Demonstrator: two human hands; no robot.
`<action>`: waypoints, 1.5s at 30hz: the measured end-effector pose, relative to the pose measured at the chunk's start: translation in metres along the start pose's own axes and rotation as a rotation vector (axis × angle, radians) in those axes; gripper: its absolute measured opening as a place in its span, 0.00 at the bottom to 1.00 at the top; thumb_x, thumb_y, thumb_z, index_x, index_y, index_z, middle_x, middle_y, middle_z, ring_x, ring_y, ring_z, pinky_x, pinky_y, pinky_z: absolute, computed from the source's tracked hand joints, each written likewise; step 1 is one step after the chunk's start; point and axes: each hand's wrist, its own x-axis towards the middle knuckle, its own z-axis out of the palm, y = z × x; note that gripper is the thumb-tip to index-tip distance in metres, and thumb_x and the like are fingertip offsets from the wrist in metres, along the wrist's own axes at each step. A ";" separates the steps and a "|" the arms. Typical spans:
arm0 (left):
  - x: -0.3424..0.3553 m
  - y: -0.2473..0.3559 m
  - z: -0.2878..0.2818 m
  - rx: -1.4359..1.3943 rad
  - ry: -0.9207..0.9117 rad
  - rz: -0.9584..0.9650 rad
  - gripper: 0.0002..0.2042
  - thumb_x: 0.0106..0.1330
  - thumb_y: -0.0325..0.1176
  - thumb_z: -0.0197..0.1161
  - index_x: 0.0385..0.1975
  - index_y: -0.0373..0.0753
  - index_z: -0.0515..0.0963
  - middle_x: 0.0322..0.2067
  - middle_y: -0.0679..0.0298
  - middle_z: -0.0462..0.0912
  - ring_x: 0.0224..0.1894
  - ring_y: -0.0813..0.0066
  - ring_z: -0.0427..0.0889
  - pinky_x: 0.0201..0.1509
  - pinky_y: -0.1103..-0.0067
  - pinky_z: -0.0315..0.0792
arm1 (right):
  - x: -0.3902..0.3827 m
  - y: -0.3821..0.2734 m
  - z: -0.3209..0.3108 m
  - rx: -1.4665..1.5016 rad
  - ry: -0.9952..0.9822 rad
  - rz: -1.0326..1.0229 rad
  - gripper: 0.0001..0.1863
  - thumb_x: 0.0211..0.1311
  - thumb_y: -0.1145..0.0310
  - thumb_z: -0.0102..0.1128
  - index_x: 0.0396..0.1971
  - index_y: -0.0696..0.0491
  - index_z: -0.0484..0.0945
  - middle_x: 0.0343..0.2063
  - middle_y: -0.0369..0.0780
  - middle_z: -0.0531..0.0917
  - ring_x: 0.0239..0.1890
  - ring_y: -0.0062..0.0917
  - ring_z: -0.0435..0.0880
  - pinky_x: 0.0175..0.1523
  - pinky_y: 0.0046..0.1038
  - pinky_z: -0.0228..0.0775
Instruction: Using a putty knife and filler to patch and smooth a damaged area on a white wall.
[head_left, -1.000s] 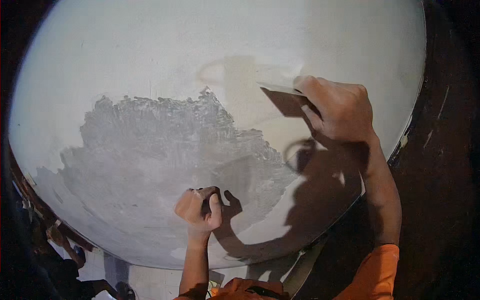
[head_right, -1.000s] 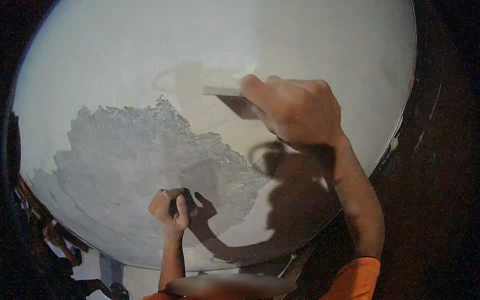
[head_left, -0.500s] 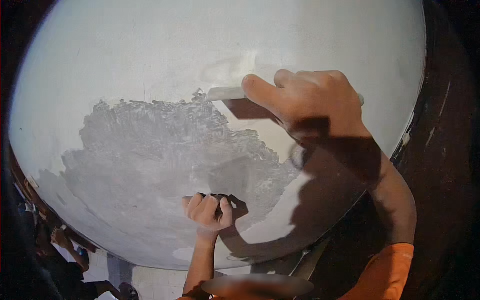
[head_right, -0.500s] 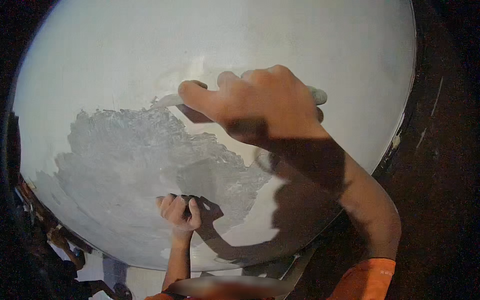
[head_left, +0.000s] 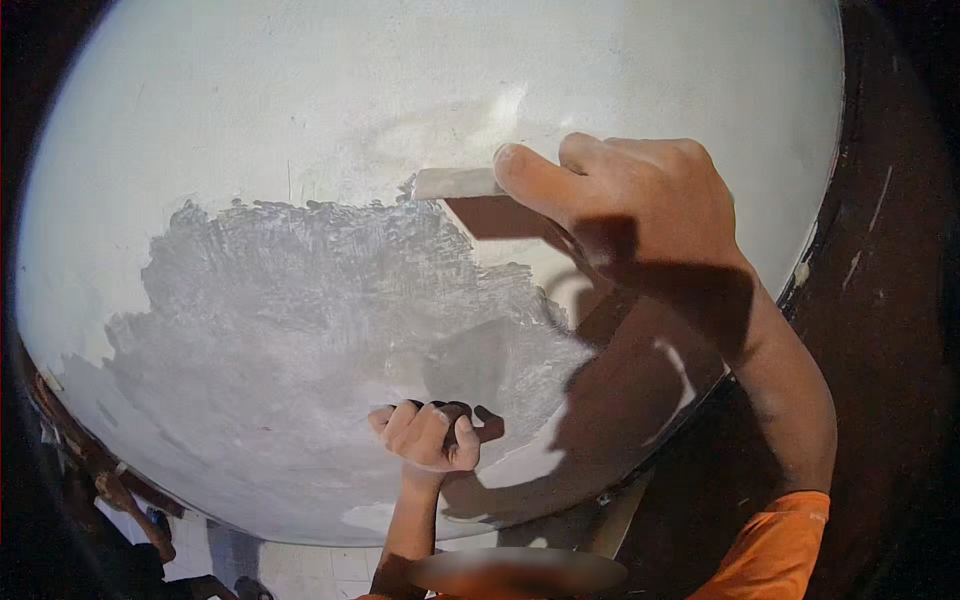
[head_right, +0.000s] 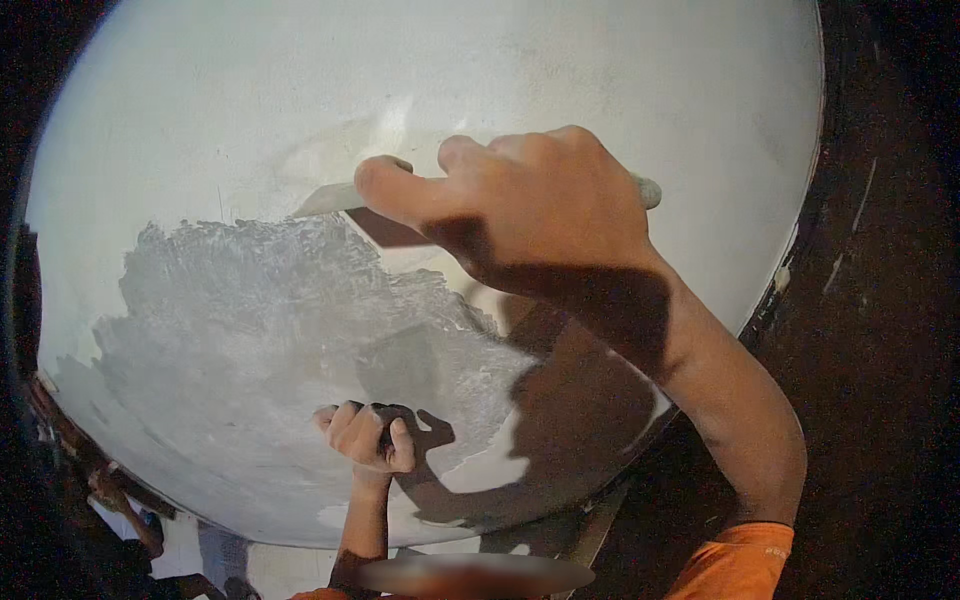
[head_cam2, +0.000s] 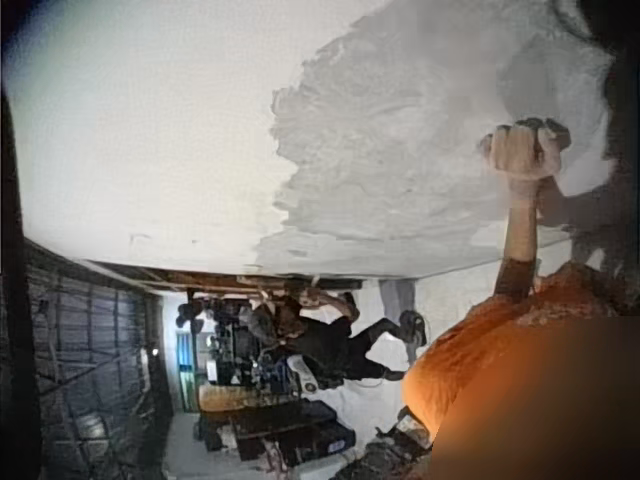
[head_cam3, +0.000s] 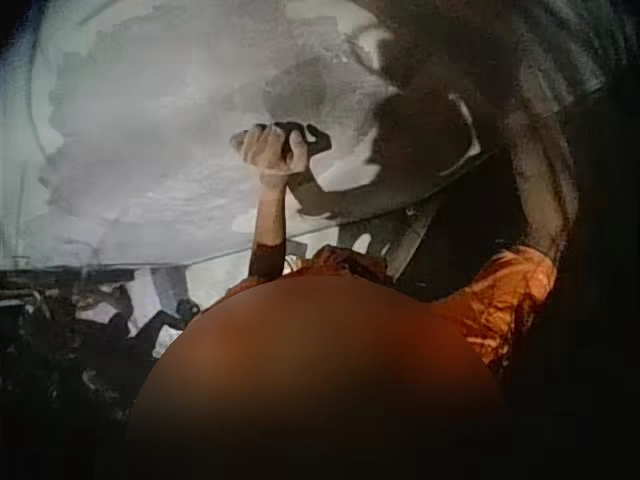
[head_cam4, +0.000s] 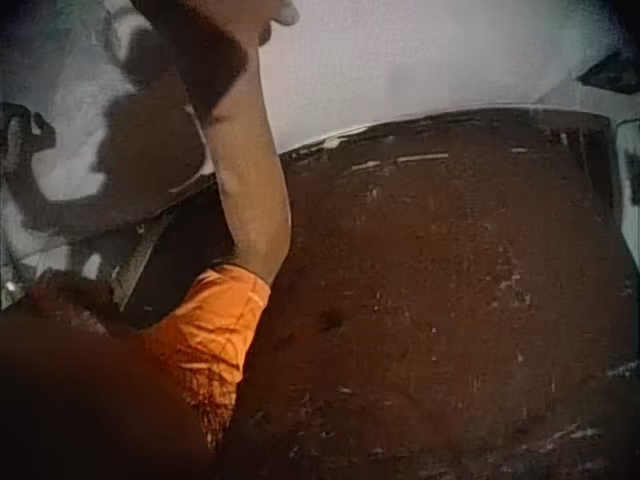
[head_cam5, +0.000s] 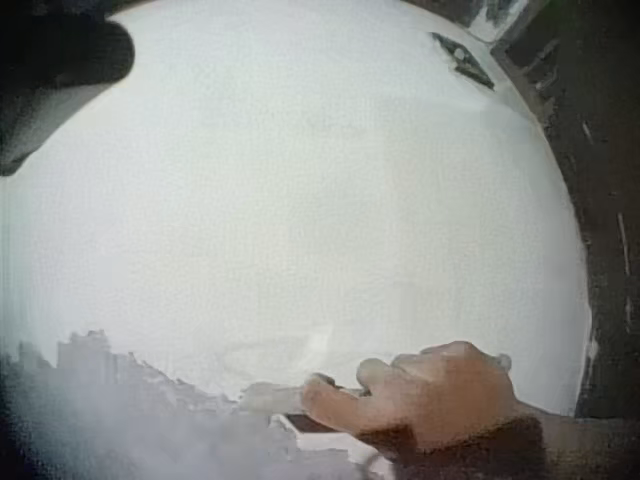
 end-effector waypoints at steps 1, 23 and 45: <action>-0.001 -0.001 0.001 -0.012 0.007 0.006 0.17 0.59 0.39 0.58 0.09 0.51 0.65 0.10 0.72 0.61 0.15 0.74 0.57 0.32 0.74 0.49 | 0.001 0.000 -0.001 -0.012 -0.008 -0.022 0.07 0.67 0.55 0.52 0.42 0.36 0.74 0.13 0.32 0.75 0.12 0.21 0.78 0.13 0.24 0.66; -0.013 -0.017 0.010 -0.138 -0.017 0.066 0.14 0.60 0.41 0.54 0.11 0.49 0.71 0.10 0.73 0.65 0.15 0.76 0.59 0.31 0.74 0.49 | -0.001 -0.011 -0.001 -0.189 -0.110 -0.002 0.06 0.67 0.56 0.53 0.38 0.40 0.71 0.13 0.30 0.73 0.11 0.19 0.75 0.12 0.21 0.62; -0.017 -0.024 0.009 -0.236 -0.035 0.112 0.07 0.39 0.31 0.61 0.14 0.50 0.68 0.12 0.71 0.60 0.15 0.74 0.60 0.29 0.73 0.48 | 0.000 -0.012 -0.013 -0.215 -0.156 0.023 0.09 0.59 0.64 0.59 0.41 0.44 0.78 0.16 0.32 0.73 0.16 0.21 0.76 0.18 0.26 0.66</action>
